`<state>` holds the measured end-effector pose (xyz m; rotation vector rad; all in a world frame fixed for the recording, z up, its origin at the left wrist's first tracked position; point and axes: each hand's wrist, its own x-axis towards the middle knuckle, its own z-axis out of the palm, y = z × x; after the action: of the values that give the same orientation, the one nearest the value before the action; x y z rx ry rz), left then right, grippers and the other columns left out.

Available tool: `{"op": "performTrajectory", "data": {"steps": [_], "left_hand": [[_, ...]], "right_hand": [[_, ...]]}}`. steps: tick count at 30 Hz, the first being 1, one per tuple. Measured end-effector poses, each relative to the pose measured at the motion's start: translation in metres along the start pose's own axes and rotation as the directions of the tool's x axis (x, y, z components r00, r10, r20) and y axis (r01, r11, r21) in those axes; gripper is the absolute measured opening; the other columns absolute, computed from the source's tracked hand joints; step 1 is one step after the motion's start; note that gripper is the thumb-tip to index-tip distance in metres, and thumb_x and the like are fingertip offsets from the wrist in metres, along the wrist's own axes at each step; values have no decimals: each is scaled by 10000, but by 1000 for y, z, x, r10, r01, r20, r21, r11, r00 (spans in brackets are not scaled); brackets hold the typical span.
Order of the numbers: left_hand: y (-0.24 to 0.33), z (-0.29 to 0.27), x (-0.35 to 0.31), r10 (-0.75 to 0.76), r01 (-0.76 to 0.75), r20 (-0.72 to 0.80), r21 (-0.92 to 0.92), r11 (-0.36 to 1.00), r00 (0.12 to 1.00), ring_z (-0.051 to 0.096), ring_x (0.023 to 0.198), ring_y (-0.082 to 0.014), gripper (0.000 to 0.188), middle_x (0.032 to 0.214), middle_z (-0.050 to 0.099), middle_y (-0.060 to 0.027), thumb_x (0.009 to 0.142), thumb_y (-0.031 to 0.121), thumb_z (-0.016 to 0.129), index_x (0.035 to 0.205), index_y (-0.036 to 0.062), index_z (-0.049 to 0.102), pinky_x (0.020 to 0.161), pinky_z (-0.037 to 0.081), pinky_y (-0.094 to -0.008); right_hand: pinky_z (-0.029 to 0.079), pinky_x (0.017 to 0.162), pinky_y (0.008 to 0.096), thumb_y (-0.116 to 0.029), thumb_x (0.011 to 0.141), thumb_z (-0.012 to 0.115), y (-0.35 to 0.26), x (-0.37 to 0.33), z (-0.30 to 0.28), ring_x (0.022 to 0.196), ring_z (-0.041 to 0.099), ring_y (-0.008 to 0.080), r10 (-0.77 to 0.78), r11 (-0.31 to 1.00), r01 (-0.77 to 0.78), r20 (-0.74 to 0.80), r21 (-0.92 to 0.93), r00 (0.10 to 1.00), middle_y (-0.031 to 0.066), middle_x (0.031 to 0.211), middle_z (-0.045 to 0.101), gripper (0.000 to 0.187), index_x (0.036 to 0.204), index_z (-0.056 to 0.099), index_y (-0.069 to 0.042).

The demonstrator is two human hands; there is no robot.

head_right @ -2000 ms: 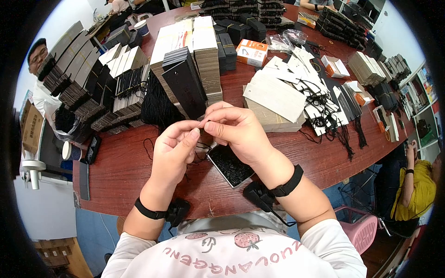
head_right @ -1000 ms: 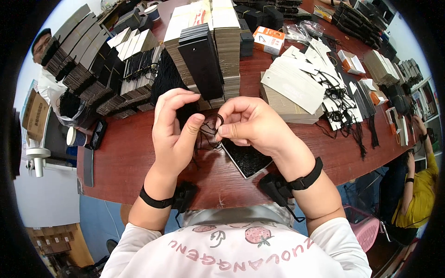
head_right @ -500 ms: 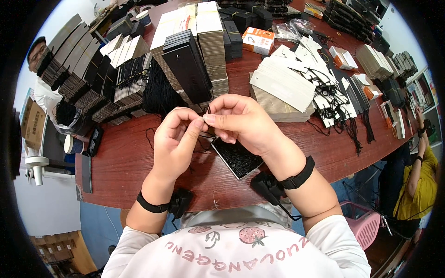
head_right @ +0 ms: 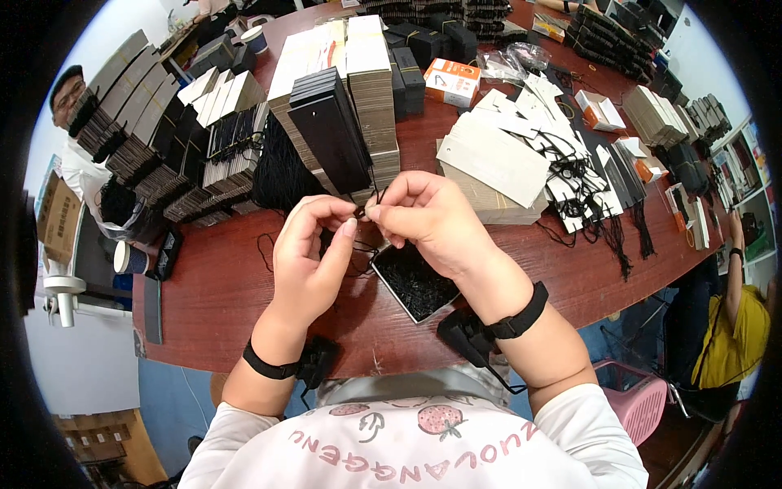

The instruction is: Assembling clothing tags by threading elastic cords through pre-punched holes and securing them.

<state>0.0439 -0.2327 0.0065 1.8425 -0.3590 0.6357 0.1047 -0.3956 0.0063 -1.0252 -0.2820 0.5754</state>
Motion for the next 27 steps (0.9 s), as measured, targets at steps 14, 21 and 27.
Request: {"op": "performTrajectory", "data": {"steps": [14,21,27], "left_hand": [[0,-3,-7,-337,394,205,-486,780,919,456,716,-23,80,825,521,24,914,40,550,974,-9,534,620,380,-177],[1,1,-9,-308,367,203,-443,818,930,424,706,-15,50,802,487,37,933,53,522,939,6,507,607,355,-167],[4,0,-9,-352,418,225,-466,780,908,446,730,-23,113,830,521,22,947,121,526,953,8,531,635,376,-173]], "right_hand": [[448,583,204,32,776,653,0,-4,4,658,548,82,-58,994,48,100,99,993,86,867,623,100,779,565,-15],[453,606,216,45,761,644,5,-4,8,673,552,100,-221,971,229,116,-66,968,75,839,610,113,753,546,-12],[439,547,245,40,668,664,1,-4,17,627,557,147,-654,345,622,295,-703,696,84,748,602,139,690,535,-6]]}}
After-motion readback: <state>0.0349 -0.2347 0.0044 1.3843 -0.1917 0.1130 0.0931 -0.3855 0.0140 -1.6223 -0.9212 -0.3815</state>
